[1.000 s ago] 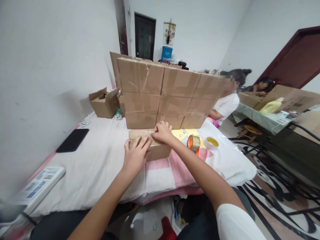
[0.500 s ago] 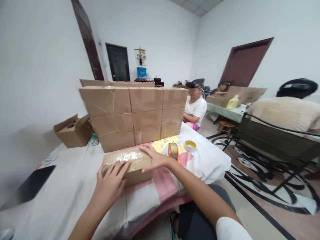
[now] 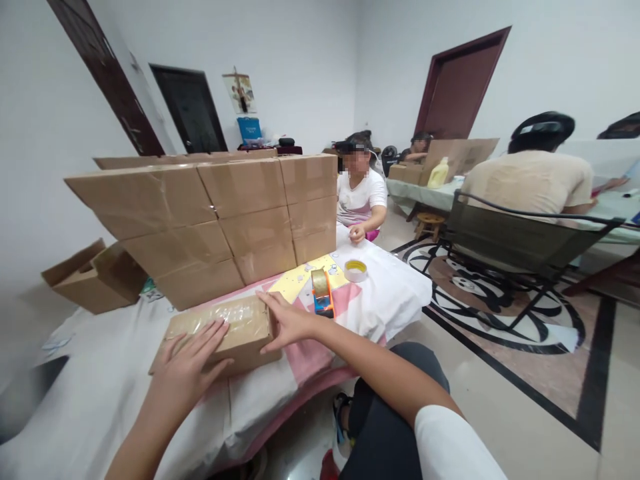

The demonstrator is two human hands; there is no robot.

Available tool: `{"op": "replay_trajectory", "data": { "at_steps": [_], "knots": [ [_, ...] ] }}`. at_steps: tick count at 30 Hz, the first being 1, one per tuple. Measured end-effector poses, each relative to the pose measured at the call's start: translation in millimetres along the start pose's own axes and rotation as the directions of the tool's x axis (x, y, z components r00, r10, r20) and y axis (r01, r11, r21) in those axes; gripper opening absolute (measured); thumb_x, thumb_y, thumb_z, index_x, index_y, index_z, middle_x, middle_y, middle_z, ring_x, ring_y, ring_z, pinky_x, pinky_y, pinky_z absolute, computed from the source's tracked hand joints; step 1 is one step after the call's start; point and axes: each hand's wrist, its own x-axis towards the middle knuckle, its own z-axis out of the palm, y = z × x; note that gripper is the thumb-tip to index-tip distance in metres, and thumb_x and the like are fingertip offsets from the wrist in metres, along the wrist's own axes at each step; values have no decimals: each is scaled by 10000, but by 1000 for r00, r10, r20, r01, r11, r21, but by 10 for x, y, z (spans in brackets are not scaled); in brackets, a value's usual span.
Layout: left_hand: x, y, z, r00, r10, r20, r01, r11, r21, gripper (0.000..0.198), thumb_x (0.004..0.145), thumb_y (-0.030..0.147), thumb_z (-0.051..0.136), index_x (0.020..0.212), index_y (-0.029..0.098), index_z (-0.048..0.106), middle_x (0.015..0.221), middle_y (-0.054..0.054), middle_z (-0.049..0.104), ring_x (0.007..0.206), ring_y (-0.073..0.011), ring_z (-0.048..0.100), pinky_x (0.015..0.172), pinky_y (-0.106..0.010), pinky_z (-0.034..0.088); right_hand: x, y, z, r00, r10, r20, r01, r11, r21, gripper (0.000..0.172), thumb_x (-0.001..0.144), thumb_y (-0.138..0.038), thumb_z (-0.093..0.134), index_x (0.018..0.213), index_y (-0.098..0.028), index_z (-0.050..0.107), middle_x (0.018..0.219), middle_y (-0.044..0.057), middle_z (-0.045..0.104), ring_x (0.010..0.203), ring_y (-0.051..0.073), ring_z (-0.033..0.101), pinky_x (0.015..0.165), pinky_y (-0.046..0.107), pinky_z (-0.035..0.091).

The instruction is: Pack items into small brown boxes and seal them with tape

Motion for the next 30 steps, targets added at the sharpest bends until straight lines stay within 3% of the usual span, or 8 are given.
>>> {"op": "replay_trajectory", "data": {
  "at_steps": [5,8,11,13,15,21,26,30],
  "knots": [
    [19,-16,6,997,-51,-49,51,999,6,485,922,316,573,1404,274,546,1418,-107,608,1175,-292,673,1050,-479,258,25,-39,-127,999,-3,37,3,1000,0,1391,597,-538,908,1628,-256,18,1614,201,192,1508,347,246,1203,472,294],
    [26,-13,11,996,-83,-22,82,997,-12,473,927,341,565,1398,299,562,1415,-97,611,1181,-295,671,1055,-476,249,62,0,-529,992,41,-121,-43,999,-15,941,814,-531,744,1581,-233,286,1563,180,386,1370,286,475,1090,432,436],
    [31,-24,15,996,-88,-3,88,996,-14,485,928,356,571,1413,338,549,1404,-67,625,1189,-286,670,1046,-453,261,120,216,-1129,897,164,-410,-219,971,-90,441,938,-454,572,1256,-158,649,1198,133,697,1045,222,671,873,335,542],
    [43,-31,4,998,-63,-11,63,998,-4,499,935,342,572,1431,352,523,1372,-43,653,1177,-272,678,1020,-435,281,159,450,-1502,797,263,-544,-414,894,-175,362,976,-369,473,1115,-127,703,1048,121,745,949,198,699,828,293,545],
    [61,-34,-17,999,-32,-34,32,999,9,519,943,332,572,1455,350,487,1346,-37,671,1157,-264,688,987,-426,301,189,724,-1757,737,344,-582,-557,796,-235,348,968,-269,431,1081,-107,718,1015,130,759,917,194,708,806,277,542],
    [102,-45,-75,1000,13,-20,-12,999,42,627,953,343,575,1542,326,361,1366,-48,653,1150,-271,689,943,-411,349,244,1530,-1852,762,485,-429,-637,681,-362,231,823,-131,572,898,-125,791,927,99,792,879,210,715,798,260,512],
    [135,-66,-99,999,23,39,-26,998,61,641,967,377,551,1562,306,322,1377,-55,645,1156,-270,685,928,-424,366,360,1984,-1787,789,528,-314,-613,650,-449,329,836,-102,554,1067,-119,788,1114,149,766,993,236,700,844,269,482],
    [139,-97,-85,997,33,74,-38,997,62,640,964,434,547,1554,287,347,1382,-55,643,1161,-272,681,917,-422,386,495,2169,-1636,840,528,-129,-520,712,-472,352,847,-191,637,1174,-180,766,1035,88,783,897,197,704,780,233,465]
  ]
}}
